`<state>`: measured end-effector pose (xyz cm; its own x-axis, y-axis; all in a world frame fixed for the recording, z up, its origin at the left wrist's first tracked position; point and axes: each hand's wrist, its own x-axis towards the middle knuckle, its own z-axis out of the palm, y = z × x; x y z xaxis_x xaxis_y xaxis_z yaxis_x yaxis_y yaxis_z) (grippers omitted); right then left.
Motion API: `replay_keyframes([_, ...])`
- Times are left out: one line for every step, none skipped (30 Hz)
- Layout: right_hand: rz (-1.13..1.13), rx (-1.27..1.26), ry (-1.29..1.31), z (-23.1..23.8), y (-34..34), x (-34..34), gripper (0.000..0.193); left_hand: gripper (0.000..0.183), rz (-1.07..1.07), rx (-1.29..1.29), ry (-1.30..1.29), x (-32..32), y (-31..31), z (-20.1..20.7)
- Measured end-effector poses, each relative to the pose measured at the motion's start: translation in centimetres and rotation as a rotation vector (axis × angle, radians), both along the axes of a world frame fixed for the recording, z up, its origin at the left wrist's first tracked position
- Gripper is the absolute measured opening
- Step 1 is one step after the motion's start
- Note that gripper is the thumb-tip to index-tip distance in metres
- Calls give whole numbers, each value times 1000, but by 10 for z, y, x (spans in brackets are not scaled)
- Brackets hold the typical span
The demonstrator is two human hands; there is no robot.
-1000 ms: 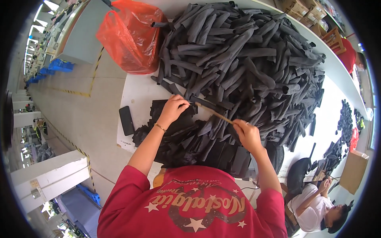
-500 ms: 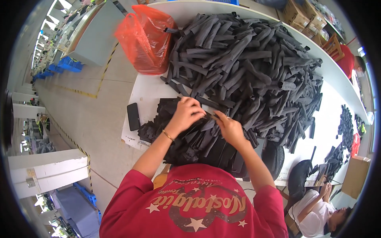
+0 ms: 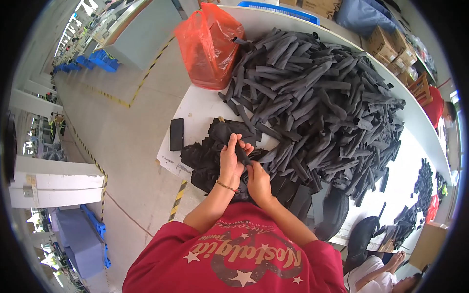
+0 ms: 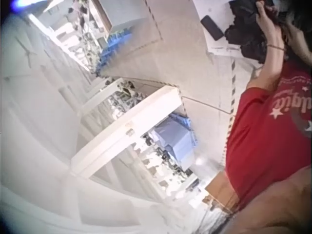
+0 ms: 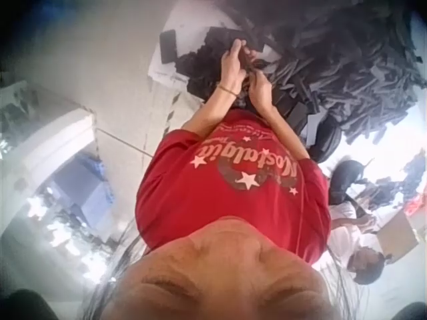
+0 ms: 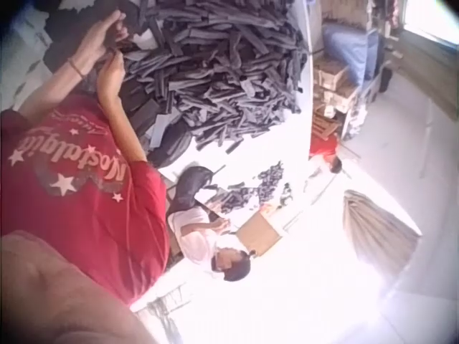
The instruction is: Measuring and sorting black foam components using a wooden ruler at a factory workbench.
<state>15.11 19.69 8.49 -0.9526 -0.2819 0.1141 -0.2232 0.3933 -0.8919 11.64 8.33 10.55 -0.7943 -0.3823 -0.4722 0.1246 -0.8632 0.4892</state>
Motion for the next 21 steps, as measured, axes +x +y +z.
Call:
replay_keyframes([3,2,4,-6,4,7,9,24,20,-19,-56,0,-1,6])
replay_keyframes([41,47,-21,-7,9,13,9,24,40,-39,-111,-1,-4,11])
replay_keyframes([76,92,-47,-8,13,19,8,24,67,-115,-137,-5,-13,7])
replay_keyframes([80,64,-57,-7,20,27,9,24,60,-126,-167,-5,-17,6])
replay_keyframes([79,67,-57,-2,25,31,9,24,55,-137,-200,-4,-21,3])
replay_keyframes([118,58,-96,2,33,34,9,24,51,-135,-201,-3,-24,-2])
replay_keyframes([156,49,-136,3,43,37,9,24,49,-188,-163,-2,-28,-8])
replay_keyframes([192,74,-130,0,56,46,9,24,41,-241,-124,-2,-31,-11])
replay_keyframes([192,78,-133,6,66,51,9,26,61,-205,-87,1,-35,-7])
replay_keyframes([206,76,-215,16,77,56,9,26,10,-158,-87,1,-30,-11])
replay_keyframes([217,71,-297,26,85,62,10,27,-44,-114,-87,3,-25,-11])
replay_keyframes([229,102,-272,30,96,62,10,28,-48,-83,-91,4,-16,-11])
replay_keyframes([224,103,-275,34,102,65,10,29,-37,-47,-165,5,-10,-12])
replay_keyframes([222,164,-211,38,109,69,9,30,-32,-29,-190,5,-8,-13])
replay_keyframes([221,225,-148,40,117,74,8,32,-26,-11,-216,4,-7,-13])
replay_keyframes([230,274,-134,40,126,79,9,33,48,-55,-180,0,-20,-18])
replay_keyframes([225,274,-135,39,132,85,9,35,121,-102,-141,-7,-39,-21])
replay_keyframes([213,243,-122,39,137,91,10,38,142,-153,-68,-6,-51,-16])
replay_keyframes([202,210,-109,39,140,94,11,38,120,-160,-33,-8,-50,-13])
replay_keyframes([202,206,-109,42,138,92,11,37,116,-143,-55,-10,-48,-8])
replay_keyframes([212,227,-121,49,135,87,13,35,113,-125,-77,-11,-48,-4])
